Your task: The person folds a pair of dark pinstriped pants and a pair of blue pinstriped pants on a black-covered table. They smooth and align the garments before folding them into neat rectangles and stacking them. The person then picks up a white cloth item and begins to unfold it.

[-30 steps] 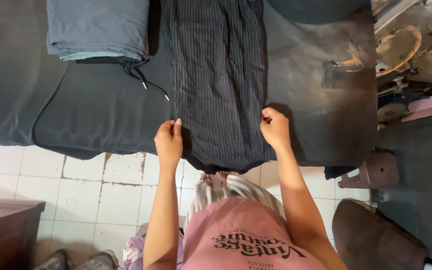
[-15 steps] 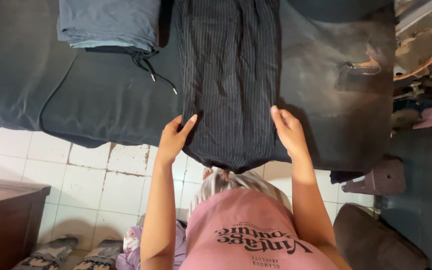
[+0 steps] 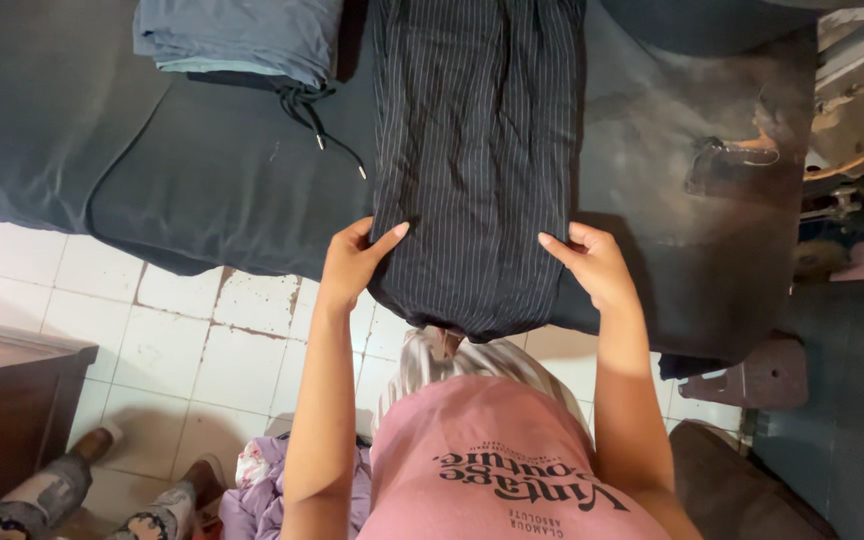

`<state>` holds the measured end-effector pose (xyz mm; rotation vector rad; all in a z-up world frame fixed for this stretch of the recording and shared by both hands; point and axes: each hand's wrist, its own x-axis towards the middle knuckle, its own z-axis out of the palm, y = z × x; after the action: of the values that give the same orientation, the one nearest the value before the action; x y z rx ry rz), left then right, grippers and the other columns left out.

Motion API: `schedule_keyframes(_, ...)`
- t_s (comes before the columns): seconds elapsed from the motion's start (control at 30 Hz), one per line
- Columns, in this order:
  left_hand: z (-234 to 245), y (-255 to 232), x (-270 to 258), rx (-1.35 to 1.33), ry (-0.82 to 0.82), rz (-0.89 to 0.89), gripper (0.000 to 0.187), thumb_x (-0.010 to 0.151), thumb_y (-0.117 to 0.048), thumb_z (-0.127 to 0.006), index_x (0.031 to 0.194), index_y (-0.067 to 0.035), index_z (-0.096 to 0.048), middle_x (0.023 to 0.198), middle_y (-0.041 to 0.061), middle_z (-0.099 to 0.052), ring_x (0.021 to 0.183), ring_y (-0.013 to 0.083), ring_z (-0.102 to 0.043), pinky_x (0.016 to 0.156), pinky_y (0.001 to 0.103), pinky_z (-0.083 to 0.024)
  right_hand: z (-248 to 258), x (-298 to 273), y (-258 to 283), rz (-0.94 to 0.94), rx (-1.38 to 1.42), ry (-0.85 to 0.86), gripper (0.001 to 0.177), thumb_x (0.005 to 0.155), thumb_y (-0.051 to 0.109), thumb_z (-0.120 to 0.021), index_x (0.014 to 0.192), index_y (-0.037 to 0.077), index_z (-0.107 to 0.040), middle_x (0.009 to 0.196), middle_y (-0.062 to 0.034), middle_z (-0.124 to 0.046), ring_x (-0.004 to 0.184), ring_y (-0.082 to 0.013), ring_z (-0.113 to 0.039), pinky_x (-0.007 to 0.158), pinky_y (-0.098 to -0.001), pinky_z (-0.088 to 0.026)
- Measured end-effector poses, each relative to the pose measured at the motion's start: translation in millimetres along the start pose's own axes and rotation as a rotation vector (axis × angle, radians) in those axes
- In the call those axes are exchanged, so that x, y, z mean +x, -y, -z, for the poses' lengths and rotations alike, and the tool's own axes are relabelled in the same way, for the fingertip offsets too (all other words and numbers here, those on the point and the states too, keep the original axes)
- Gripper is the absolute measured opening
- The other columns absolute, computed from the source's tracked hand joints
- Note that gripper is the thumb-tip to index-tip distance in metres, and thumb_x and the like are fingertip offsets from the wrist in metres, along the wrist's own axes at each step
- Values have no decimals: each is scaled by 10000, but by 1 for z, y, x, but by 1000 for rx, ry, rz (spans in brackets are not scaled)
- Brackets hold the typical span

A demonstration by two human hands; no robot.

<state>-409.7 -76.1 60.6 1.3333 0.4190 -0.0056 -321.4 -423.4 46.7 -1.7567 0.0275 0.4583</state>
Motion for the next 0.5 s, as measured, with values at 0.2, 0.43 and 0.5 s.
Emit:
schedule_keyframes(0.2, 25, 26, 21, 75, -82, 93, 443, 1127, -298, -593, 1006, 115, -694, 793, -18, -551, 694, 58, -445, 601, 247, -381, 19, 13, -11, -162, 149, 10, 354, 1057, 286, -654, 1185, -35, -729, 1000, -39, -716, 855, -120, -629, 803, -280, -539)
schedule_keyframes(0.43, 33, 17, 17, 246, 97, -66, 254, 994, -74, -559, 1158, -28, -747, 821, -42, -644, 659, 19, -477, 592, 205, -411, 24, 10, -15, 1, 202, 288, 349, 1007, 128, -623, 1309, -46, -646, 1116, -41, -730, 924, -118, -681, 845, -283, -556)
schedule_keyframes(0.5, 30, 14, 17, 295, 63, -93, 232, 977, -69, -614, 1162, -31, -748, 808, -36, -658, 659, 23, -503, 593, 209, -424, 22, 16, -17, -3, 119, 222, 311, 984, 59, -637, 1266, -69, -668, 1072, -60, -740, 850, -133, -675, 764, -286, -551)
